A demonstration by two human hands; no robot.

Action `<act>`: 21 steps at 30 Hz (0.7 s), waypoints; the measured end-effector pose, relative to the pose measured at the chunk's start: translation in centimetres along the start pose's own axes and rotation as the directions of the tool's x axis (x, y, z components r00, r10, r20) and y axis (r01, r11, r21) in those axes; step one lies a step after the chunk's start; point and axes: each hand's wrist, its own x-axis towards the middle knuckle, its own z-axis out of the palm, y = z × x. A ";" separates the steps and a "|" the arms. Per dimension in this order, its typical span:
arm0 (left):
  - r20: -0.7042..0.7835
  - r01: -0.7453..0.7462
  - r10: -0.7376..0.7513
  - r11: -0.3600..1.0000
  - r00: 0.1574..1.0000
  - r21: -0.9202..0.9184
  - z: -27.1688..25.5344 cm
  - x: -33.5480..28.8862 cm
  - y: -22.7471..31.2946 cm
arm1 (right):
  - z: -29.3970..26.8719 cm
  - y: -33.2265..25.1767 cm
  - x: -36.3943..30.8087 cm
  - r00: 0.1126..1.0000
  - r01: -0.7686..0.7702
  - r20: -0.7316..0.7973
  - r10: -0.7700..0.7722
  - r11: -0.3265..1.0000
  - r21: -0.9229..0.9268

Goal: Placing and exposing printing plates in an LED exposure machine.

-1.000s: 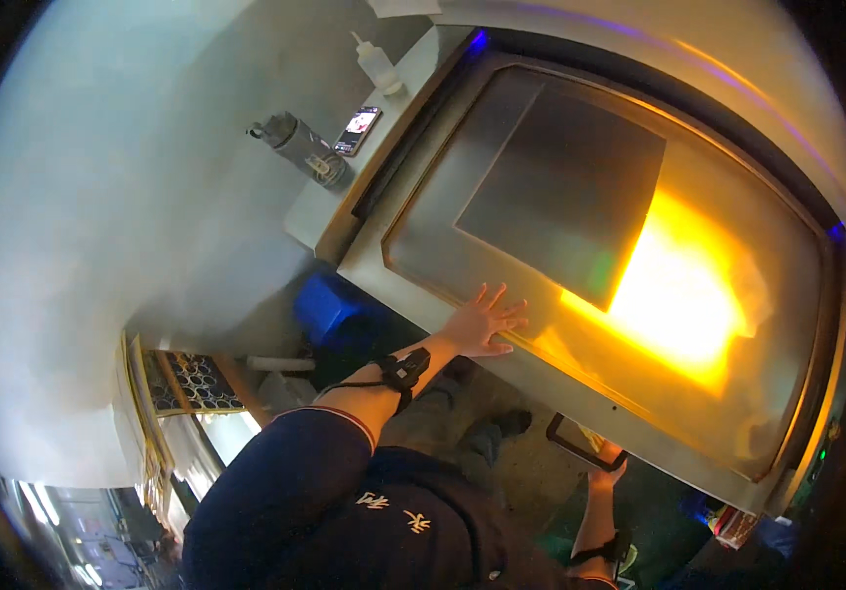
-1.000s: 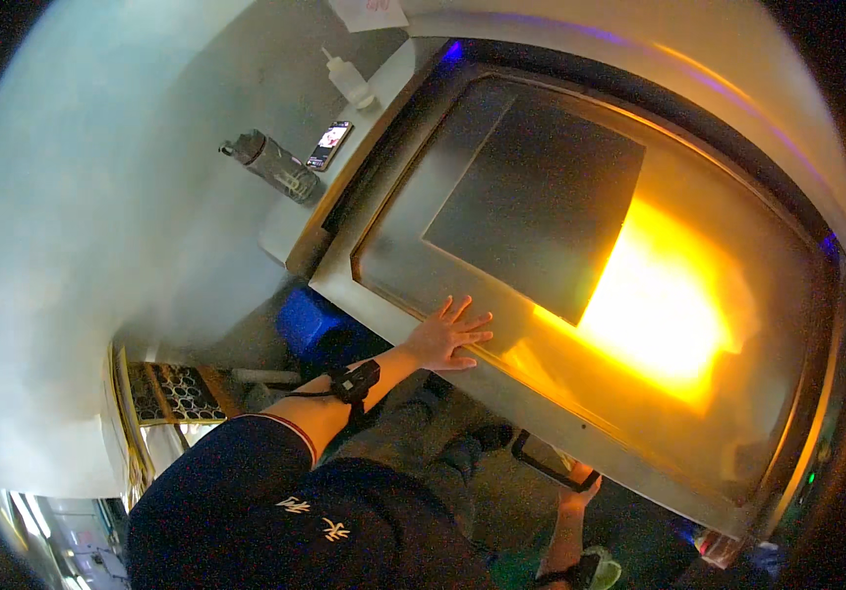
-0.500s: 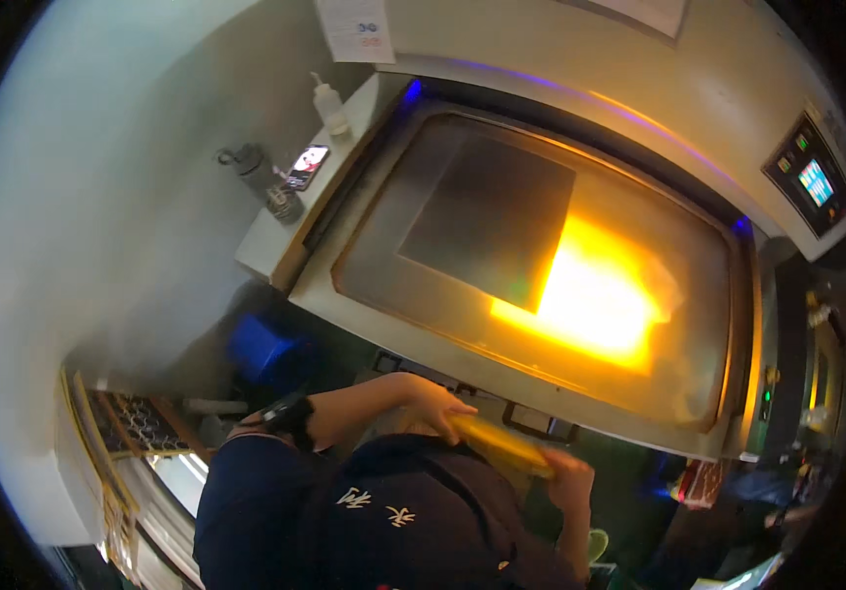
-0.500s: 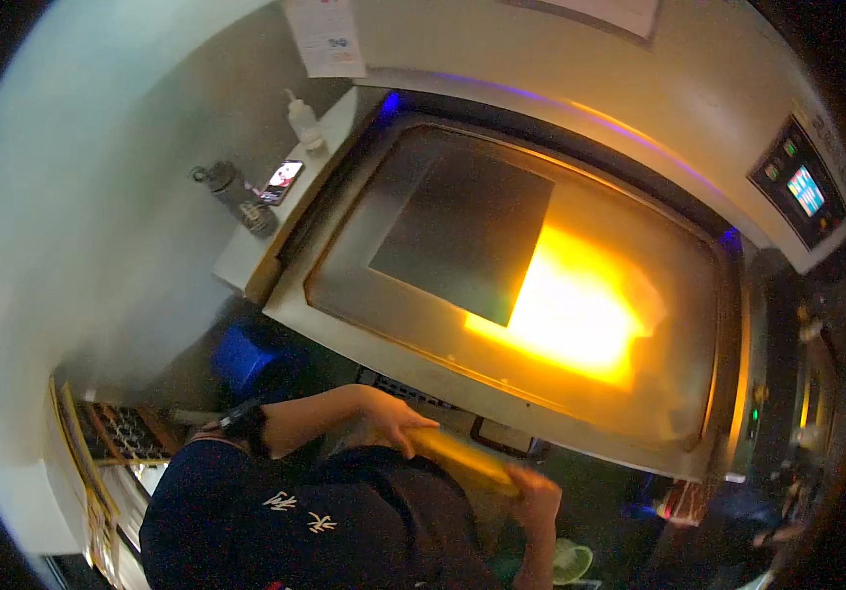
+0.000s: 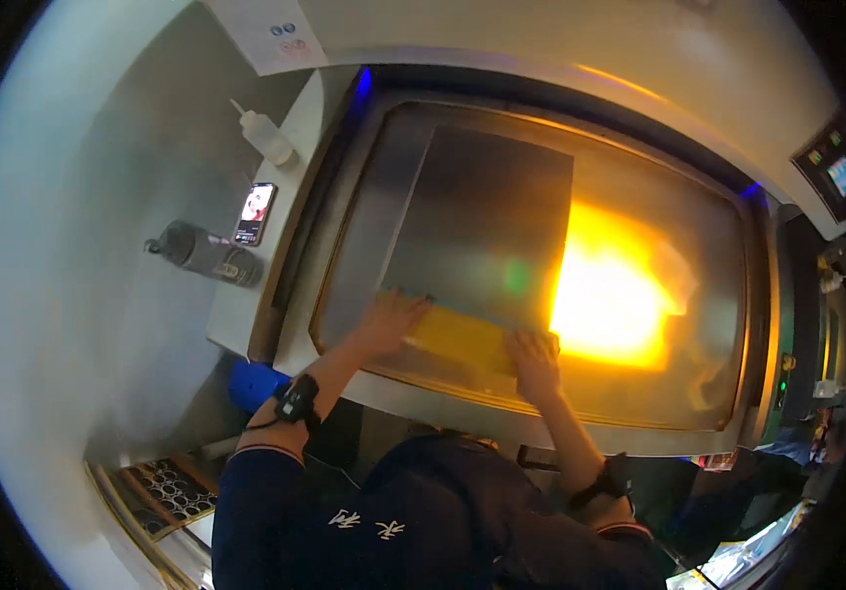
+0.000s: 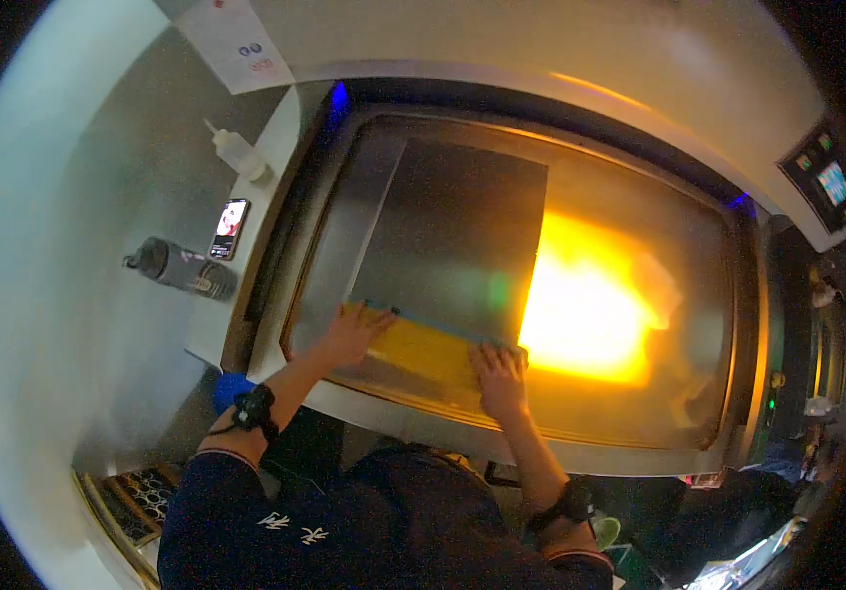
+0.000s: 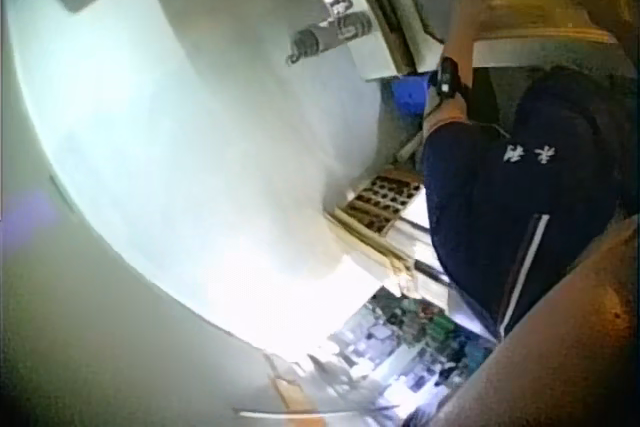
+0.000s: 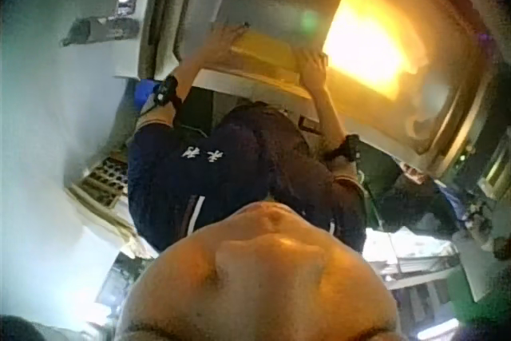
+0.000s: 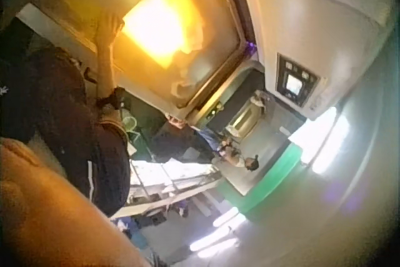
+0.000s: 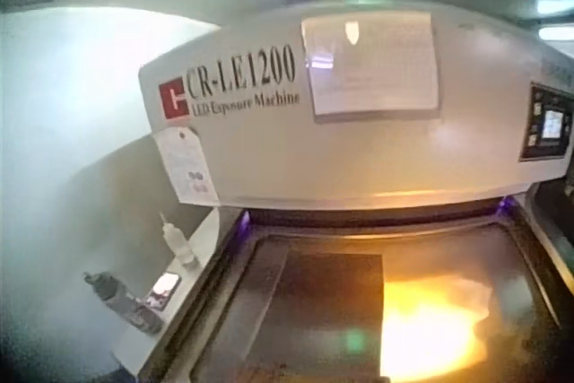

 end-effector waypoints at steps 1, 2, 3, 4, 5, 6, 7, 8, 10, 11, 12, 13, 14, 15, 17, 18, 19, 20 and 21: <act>-0.034 0.016 -0.016 1.000 0.999 0.013 0.4 3.1 -2.5 | -0.4 1.0 3.6 0.999 0.003 -0.036 -0.003 1.000 0.007; -0.089 0.021 -0.017 0.999 0.996 0.043 1.1 7.1 -4.9 | 0.1 3.0 6.9 0.983 0.001 -0.184 -0.002 1.000 -0.002; -0.143 0.047 -0.036 0.996 0.989 0.078 1.6 10.6 -7.7 | -1.6 3.8 11.2 0.989 -0.008 -0.148 0.008 1.000 0.002; -0.084 0.065 -0.064 0.998 0.994 0.008 -1.1 14.0 -8.6 | -1.8 5.8 15.0 0.991 -0.060 -0.120 0.059 0.998 -0.006; -0.025 0.092 -0.094 0.994 0.995 -0.056 -4.6 17.1 -9.6 | -1.8 7.8 19.0 0.990 -0.106 -0.098 0.104 0.994 -0.016; -0.007 0.089 -0.090 0.995 0.996 -0.051 -5.7 20.1 -12.3 | -2.3 9.1 23.7 0.989 -0.107 -0.114 0.098 0.991 -0.077; -0.099 0.079 -0.084 0.996 0.992 -0.049 -6.4 24.0 -13.9 | -3.3 11.3 27.2 0.985 -0.136 -0.125 0.117 0.978 -0.155; -0.176 0.089 -0.095 0.995 0.980 -0.042 -6.6 27.2 -15.9 | -3.2 13.8 30.5 0.984 -0.103 -0.160 0.075 0.979 -0.177; -0.211 0.105 -0.120 0.991 0.970 -0.080 -7.6 33.3 -20.2 | -5.8 16.0 37.4 0.991 -0.103 -0.101 0.083 0.974 -0.200; -0.195 0.115 -0.142 0.983 0.971 -0.143 -9.0 36.0 -22.0 | -7.0 16.7 40.4 0.993 -0.102 -0.081 0.085 0.966 -0.238; -0.182 0.107 -0.147 0.971 0.972 -0.213 -10.3 39.0 -22.8 | -7.0 19.3 43.2 0.991 -0.104 -0.102 0.084 0.971 -0.213; -0.178 0.097 -0.136 0.972 0.975 -0.212 -11.1 41.2 -24.2 | -7.0 21.1 45.8 0.989 -0.095 -0.131 0.071 0.978 -0.183; -0.123 0.113 -0.141 0.970 0.982 -0.215 -11.4 43.3 -25.4 | -7.1 21.8 47.1 0.989 -0.106 -0.124 0.084 0.977 -0.187; -0.064 0.153 -0.169 0.967 0.984 -0.205 -11.9 44.0 -27.2 | -7.8 21.2 48.6 0.989 -0.099 -0.125 0.079 0.981 -0.164; -0.147 0.106 -0.138 0.973 0.979 -0.206 -11.7 45.2 -26.4 | -7.7 22.3 47.8 0.982 -0.122 -0.164 0.094 0.978 -0.172; -0.235 0.098 -0.141 0.978 0.962 -0.184 -11.2 44.0 -25.9 | -5.0 21.5 46.0 0.986 -0.125 -0.132 0.104 0.978 -0.165; -0.211 0.013 -0.070 0.966 0.975 -0.258 -10.9 44.6 -25.3 | -2.3 22.8 45.6 0.974 -0.121 -0.211 0.080 0.974 -0.191; -0.261 -0.009 -0.061 0.966 0.963 -0.259 -10.2 44.9 -25.6 | -2.4 24.0 46.2 0.952 -0.102 -0.305 0.030 0.970 -0.222; -0.334 0.023 -0.075 0.987 0.940 -0.156 -8.2 42.2 -27.7 | -3.4 20.4 47.2 0.963 -0.084 -0.269 0.030 0.978 -0.193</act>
